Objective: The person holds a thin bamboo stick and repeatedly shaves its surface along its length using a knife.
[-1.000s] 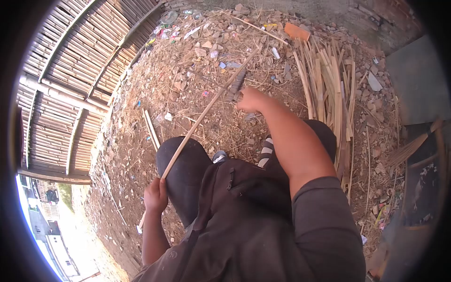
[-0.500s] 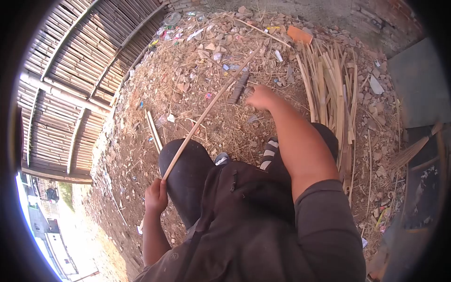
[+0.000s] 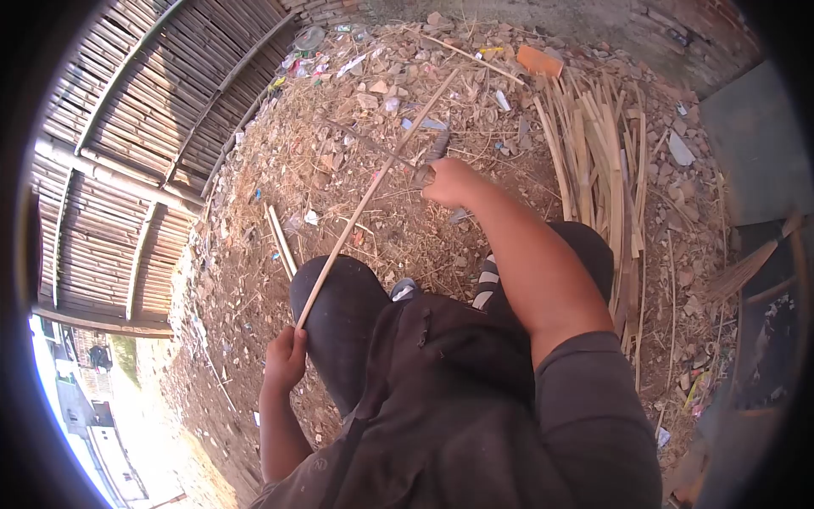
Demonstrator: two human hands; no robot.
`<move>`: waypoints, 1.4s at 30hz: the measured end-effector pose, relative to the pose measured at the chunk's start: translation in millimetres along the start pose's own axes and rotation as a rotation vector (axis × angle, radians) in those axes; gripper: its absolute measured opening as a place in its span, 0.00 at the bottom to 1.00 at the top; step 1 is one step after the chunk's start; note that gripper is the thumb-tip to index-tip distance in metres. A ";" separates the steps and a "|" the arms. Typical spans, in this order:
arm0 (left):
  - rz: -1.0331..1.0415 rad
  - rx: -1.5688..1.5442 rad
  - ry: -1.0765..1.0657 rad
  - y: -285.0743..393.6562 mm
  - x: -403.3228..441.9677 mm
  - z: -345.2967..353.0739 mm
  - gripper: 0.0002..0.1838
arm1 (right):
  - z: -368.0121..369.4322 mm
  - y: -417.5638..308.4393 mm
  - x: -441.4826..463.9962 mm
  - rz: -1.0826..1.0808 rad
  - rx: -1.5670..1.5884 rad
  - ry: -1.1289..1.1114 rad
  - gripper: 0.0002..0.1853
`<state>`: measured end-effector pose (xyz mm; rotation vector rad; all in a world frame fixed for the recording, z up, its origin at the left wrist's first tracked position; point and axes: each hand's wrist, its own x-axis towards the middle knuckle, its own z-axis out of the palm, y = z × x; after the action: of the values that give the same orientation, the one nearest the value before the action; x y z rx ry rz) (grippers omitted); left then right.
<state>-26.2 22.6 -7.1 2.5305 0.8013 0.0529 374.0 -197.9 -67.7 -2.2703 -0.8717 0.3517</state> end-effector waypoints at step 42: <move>0.028 0.023 -0.082 12.4 2.9 -5.4 0.24 | 3.6 -22.7 -15.9 -0.099 -0.050 -0.253 0.21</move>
<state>-18.2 17.7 3.0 2.5477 0.7385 -0.0511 349.5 -194.3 -54.9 -2.2499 -1.1278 0.5866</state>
